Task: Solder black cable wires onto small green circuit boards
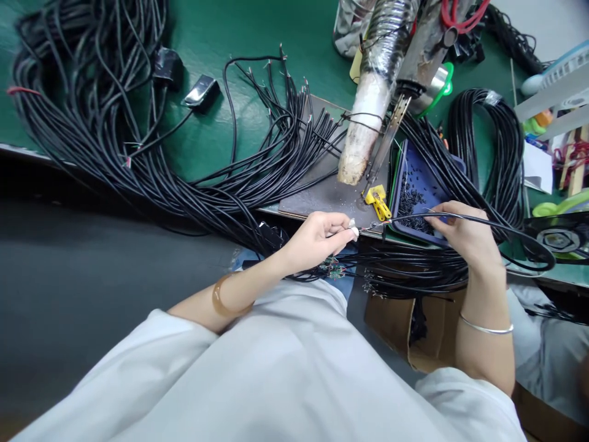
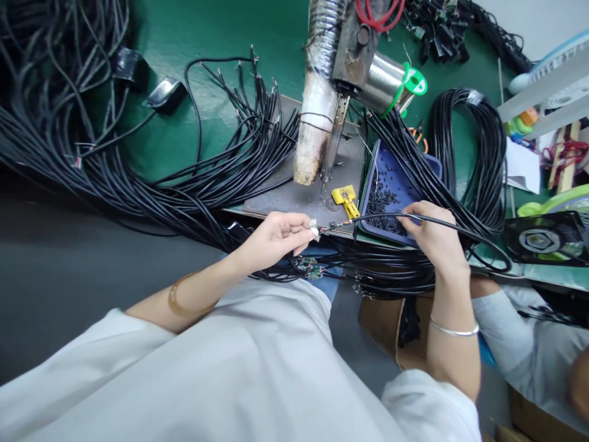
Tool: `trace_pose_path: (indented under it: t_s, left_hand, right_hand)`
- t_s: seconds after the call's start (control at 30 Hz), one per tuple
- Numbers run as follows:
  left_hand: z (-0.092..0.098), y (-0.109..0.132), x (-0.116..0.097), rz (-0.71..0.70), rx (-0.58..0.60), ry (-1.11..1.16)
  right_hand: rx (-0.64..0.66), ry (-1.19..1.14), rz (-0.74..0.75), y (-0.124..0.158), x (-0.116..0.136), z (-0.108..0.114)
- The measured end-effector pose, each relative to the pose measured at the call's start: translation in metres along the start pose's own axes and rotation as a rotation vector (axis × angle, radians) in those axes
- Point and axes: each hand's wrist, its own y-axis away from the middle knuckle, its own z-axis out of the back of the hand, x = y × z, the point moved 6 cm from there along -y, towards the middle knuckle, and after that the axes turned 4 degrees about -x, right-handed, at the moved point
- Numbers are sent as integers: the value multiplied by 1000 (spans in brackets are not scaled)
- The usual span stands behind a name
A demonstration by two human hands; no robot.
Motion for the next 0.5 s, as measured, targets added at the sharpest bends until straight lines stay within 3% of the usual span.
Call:
trace_pose_path:
  t_s: [0.1,0.2,0.27,0.43,0.5]
  left_hand:
    - [-1,-2,-1,23,15,48]
    - [-1,-5,-3,39,14,72]
    - [-1,-6,-4,49,10,84]
    - [-4,-8,-7,65,43,81]
    - [-6,-8,-8,65,50,72]
  right_hand:
    - [2,-9,-35,0,2,2]
    - [-118,12,-41,14,20,15]
    - [-212,25,-53,33,43,25]
    - [-105,-310,-25,77,118,19]
    - [-228,-360,2,82,139,21]
